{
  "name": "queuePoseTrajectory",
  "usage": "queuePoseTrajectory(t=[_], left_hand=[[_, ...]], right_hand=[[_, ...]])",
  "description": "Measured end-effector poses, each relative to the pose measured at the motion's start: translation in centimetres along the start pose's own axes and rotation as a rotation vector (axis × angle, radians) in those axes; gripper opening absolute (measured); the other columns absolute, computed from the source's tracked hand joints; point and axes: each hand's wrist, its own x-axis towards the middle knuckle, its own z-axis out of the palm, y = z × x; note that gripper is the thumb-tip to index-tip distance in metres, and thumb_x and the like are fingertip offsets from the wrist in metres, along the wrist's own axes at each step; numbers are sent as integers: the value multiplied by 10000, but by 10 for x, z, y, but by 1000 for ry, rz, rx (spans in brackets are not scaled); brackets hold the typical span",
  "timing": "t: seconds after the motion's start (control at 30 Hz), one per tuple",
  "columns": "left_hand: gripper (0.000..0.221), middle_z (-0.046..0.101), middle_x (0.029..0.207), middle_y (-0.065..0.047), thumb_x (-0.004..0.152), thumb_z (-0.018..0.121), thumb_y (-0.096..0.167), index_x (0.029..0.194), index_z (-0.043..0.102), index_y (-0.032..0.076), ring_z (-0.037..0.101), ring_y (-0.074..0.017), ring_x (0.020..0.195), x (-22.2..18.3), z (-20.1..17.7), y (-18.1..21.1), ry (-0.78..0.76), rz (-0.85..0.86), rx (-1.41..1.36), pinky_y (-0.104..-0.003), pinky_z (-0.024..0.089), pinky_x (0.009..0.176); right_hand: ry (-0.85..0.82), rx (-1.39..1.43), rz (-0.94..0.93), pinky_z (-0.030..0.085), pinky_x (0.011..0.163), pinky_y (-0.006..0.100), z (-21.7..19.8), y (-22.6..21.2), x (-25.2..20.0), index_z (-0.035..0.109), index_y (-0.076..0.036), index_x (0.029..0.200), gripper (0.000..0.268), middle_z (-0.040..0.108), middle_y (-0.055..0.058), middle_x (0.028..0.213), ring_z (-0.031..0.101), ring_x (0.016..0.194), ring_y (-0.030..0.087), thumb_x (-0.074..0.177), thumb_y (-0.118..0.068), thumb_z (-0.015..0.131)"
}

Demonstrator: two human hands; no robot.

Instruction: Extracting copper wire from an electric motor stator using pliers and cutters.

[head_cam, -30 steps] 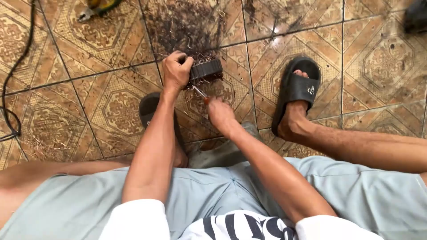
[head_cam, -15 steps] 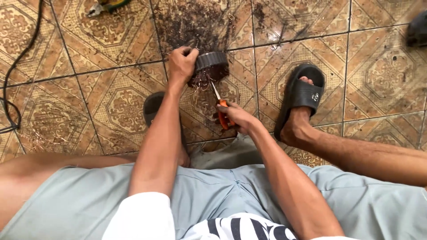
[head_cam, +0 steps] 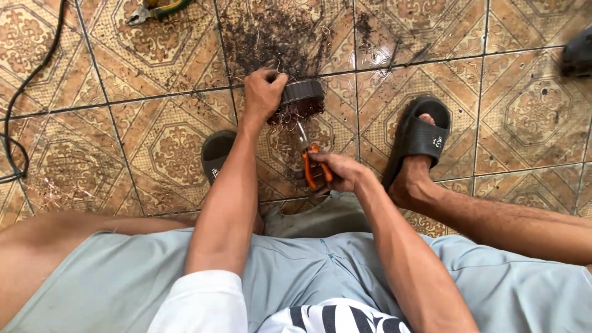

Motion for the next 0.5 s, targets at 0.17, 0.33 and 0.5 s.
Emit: queuePoseTrajectory(t=[0.17,0.33,0.5], left_hand=[[272,670,682,-113,770,669,324,625,724,101,652,-212,621,4,3,-8,24,-27,-20,-347,496,602],[291,664,684,-115,775,656,328,618,718,90,660,-251,617,5,6,-8,12,-6,-2,-343,501,600],[263,630,645,-101,754,656,303,579,700,113,621,-213,571,5,13,-17,24,9,3,-330,476,567]], right_hand=[[65,-66,-58,363,943,866,-8,2,10,482,-150,1440,579,604,174,1164,635,1137,483,967,-421,677],[137,-70,-137,430,875,845,-35,8,50,439,-179,1514,682,592,164,1131,646,1098,475,954,-450,719],[221,-16,-269,636,679,589,-51,18,95,518,-127,1430,605,659,170,968,735,864,394,939,-376,769]])
